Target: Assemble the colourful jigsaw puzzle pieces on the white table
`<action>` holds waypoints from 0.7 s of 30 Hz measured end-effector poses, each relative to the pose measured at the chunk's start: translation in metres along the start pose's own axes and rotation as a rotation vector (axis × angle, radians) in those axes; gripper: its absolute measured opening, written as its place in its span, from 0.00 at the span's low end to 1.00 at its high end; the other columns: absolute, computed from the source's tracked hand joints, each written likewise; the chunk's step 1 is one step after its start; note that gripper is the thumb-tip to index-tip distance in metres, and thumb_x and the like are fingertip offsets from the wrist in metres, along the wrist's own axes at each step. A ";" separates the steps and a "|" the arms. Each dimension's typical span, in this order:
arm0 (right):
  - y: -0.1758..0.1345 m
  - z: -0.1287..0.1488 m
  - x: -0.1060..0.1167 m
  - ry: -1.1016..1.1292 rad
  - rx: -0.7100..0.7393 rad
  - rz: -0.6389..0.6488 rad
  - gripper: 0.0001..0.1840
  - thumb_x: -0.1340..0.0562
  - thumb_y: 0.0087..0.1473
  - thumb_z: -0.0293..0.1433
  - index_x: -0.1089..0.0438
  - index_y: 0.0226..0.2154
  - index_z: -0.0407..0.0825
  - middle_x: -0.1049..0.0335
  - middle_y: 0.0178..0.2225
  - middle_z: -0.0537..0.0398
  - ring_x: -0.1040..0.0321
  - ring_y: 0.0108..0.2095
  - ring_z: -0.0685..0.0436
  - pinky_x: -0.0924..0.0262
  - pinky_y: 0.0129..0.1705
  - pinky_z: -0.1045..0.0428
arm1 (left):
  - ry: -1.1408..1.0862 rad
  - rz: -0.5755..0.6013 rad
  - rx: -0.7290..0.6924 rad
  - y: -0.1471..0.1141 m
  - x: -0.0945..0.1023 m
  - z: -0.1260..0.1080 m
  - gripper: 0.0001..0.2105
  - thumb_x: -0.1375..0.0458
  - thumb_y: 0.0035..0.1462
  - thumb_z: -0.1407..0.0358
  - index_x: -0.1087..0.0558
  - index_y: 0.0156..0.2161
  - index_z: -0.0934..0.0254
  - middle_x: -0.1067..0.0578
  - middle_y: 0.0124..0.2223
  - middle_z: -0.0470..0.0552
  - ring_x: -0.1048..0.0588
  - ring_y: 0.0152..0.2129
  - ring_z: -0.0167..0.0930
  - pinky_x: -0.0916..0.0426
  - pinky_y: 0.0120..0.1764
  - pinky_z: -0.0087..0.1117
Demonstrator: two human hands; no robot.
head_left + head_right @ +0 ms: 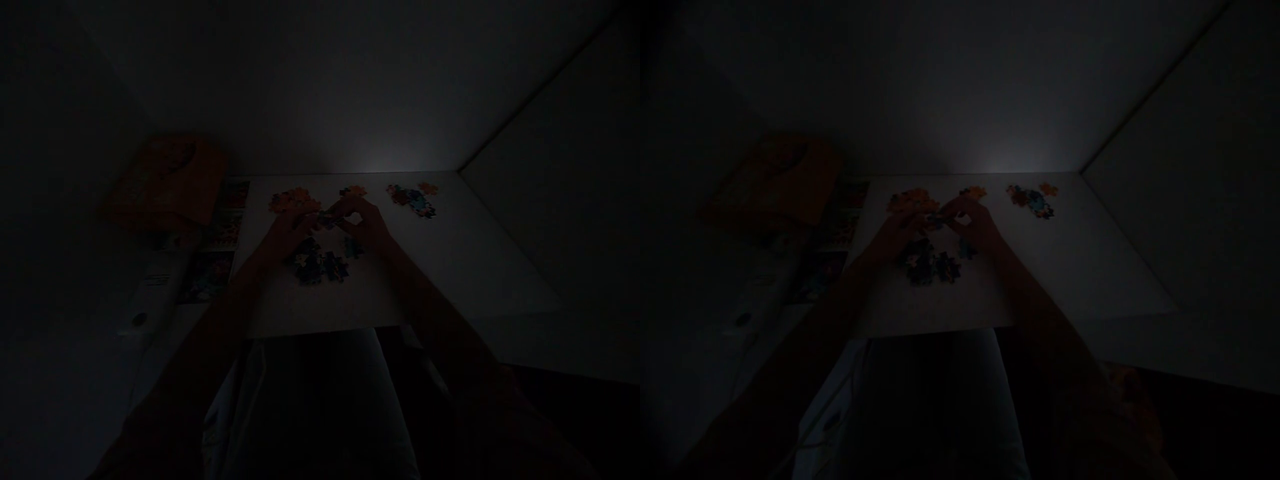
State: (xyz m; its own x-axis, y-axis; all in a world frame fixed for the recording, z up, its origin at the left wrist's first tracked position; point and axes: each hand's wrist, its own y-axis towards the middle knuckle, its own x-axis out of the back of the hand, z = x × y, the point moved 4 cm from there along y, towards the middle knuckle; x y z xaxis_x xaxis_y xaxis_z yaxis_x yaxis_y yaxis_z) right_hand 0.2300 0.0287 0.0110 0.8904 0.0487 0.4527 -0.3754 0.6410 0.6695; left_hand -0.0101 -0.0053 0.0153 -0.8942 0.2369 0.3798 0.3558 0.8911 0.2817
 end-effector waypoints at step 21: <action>0.000 -0.008 -0.005 0.160 -0.467 0.006 0.28 0.30 0.62 0.63 0.23 0.37 0.56 0.22 0.34 0.54 0.28 0.36 0.42 0.30 0.42 0.45 | -0.186 -0.438 0.174 0.012 0.023 0.028 0.14 0.29 0.70 0.54 0.23 0.48 0.61 0.15 0.43 0.53 0.15 0.37 0.35 0.17 0.44 0.36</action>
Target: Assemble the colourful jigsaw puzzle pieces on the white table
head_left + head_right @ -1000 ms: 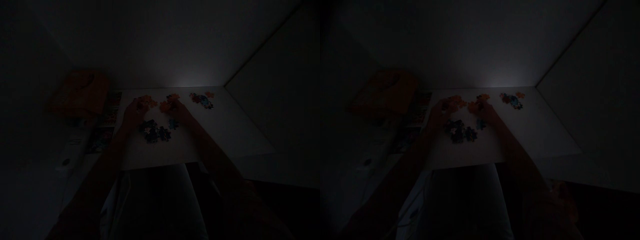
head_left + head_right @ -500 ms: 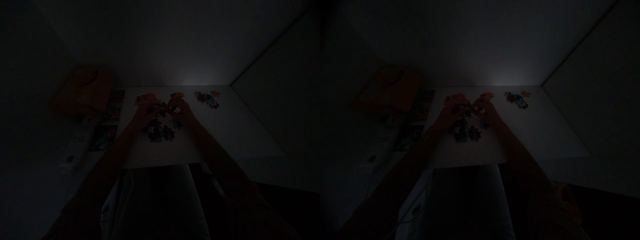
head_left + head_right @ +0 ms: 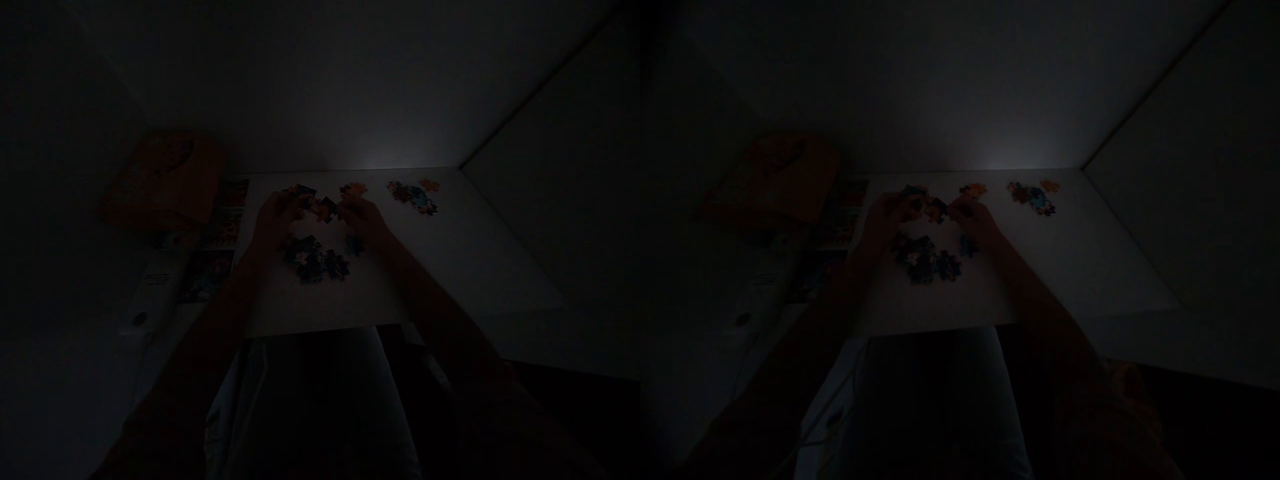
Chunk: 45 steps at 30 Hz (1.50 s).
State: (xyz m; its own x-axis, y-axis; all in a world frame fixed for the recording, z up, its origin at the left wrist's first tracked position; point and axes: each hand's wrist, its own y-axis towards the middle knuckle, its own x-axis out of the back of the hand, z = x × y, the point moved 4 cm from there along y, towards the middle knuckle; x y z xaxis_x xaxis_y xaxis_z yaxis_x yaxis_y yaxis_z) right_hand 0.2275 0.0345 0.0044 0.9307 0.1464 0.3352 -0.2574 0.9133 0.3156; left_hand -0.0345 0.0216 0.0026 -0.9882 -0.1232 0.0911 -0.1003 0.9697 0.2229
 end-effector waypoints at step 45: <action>0.010 -0.018 0.034 0.239 -0.054 -0.349 0.35 0.23 0.49 0.69 0.28 0.35 0.59 0.24 0.33 0.58 0.35 0.30 0.46 0.34 0.34 0.48 | -0.173 -0.043 0.079 0.003 0.005 0.001 0.16 0.24 0.61 0.59 0.22 0.48 0.62 0.14 0.50 0.55 0.13 0.43 0.35 0.14 0.47 0.37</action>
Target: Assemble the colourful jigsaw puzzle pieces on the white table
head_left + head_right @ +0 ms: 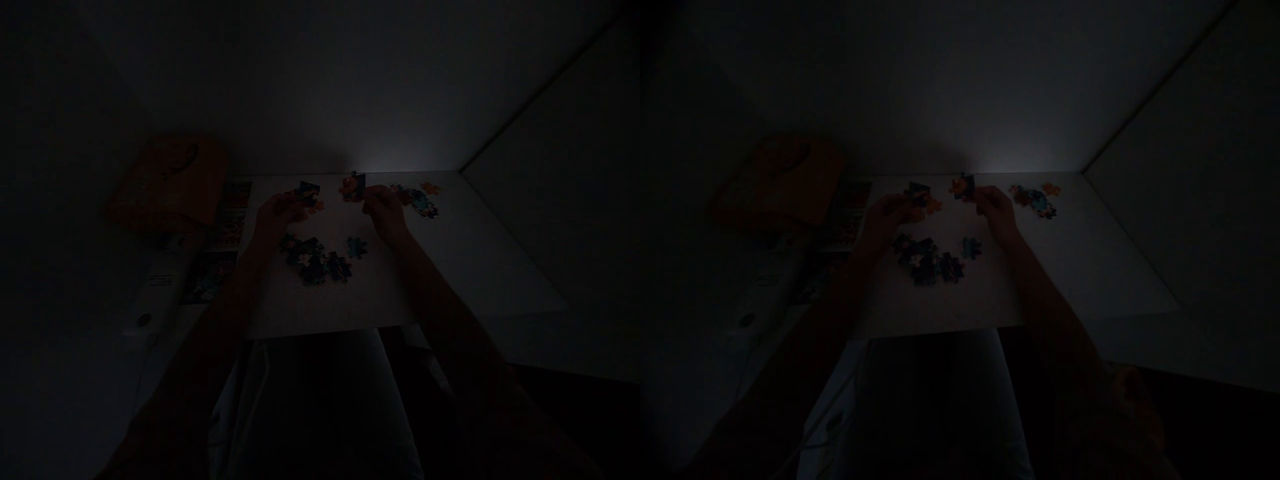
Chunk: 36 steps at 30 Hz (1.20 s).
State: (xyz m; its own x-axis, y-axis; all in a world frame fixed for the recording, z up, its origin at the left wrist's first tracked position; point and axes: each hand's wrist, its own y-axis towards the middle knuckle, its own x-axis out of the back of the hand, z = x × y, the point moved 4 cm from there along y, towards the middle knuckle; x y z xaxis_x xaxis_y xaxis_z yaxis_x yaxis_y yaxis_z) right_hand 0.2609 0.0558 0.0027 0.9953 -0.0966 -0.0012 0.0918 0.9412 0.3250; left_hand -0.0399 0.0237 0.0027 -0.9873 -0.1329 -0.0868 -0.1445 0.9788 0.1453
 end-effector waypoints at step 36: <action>-0.009 0.005 0.002 0.100 -0.074 0.139 0.21 0.16 0.48 0.47 0.12 0.43 0.60 0.13 0.44 0.54 0.23 0.38 0.43 0.35 0.33 0.50 | -0.118 0.096 -0.024 -0.008 -0.003 -0.010 0.31 0.26 0.67 0.56 0.22 0.73 0.53 0.19 0.45 0.50 0.22 0.38 0.30 0.22 0.43 0.30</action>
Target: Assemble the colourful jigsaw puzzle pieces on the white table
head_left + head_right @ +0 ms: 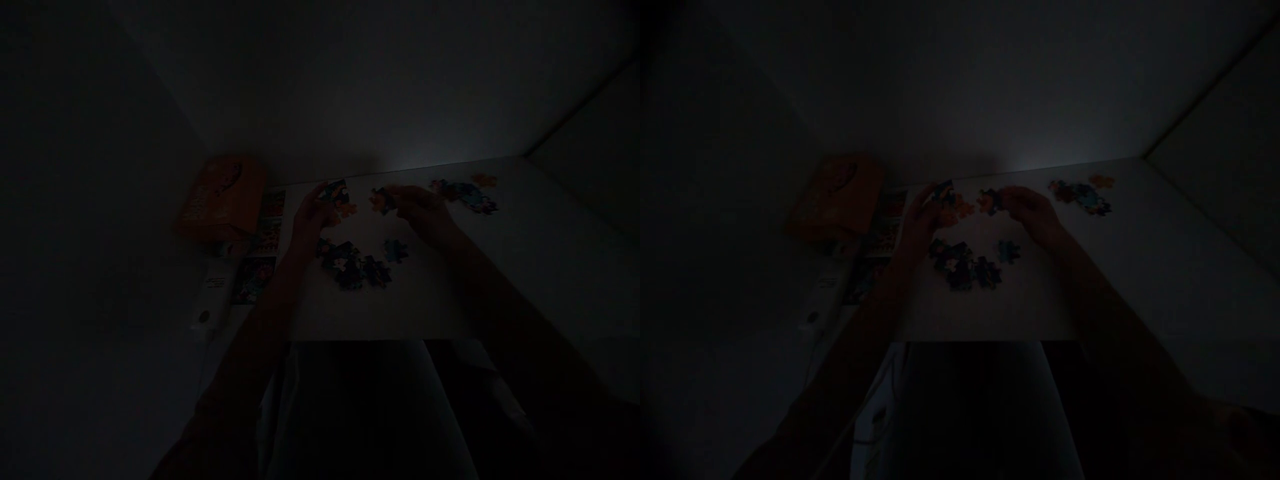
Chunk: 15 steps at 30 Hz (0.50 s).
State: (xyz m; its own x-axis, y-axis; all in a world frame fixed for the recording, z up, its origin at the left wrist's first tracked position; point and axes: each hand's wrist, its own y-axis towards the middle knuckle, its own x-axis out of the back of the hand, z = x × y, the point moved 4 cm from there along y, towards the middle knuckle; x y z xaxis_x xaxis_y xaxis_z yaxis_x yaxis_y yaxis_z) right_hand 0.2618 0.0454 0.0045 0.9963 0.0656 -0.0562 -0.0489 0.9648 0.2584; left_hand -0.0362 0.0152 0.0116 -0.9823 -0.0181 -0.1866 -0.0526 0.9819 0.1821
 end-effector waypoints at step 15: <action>0.017 -0.025 0.045 -0.579 0.089 -0.152 0.23 0.26 0.61 0.54 0.18 0.48 0.55 0.22 0.36 0.53 0.29 0.37 0.40 0.30 0.44 0.42 | 0.665 0.478 -0.039 -0.021 -0.021 -0.015 0.28 0.26 0.63 0.46 0.15 0.60 0.62 0.15 0.46 0.55 0.21 0.36 0.35 0.25 0.43 0.37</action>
State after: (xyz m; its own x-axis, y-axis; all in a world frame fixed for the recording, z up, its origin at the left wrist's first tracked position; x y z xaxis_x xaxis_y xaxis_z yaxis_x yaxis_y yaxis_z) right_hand 0.3041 0.0706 -0.0175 0.8695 -0.2452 0.4287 0.0787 0.9258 0.3698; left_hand -0.0171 -0.0077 0.0266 -0.8009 0.2805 0.5290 0.4046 0.9048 0.1328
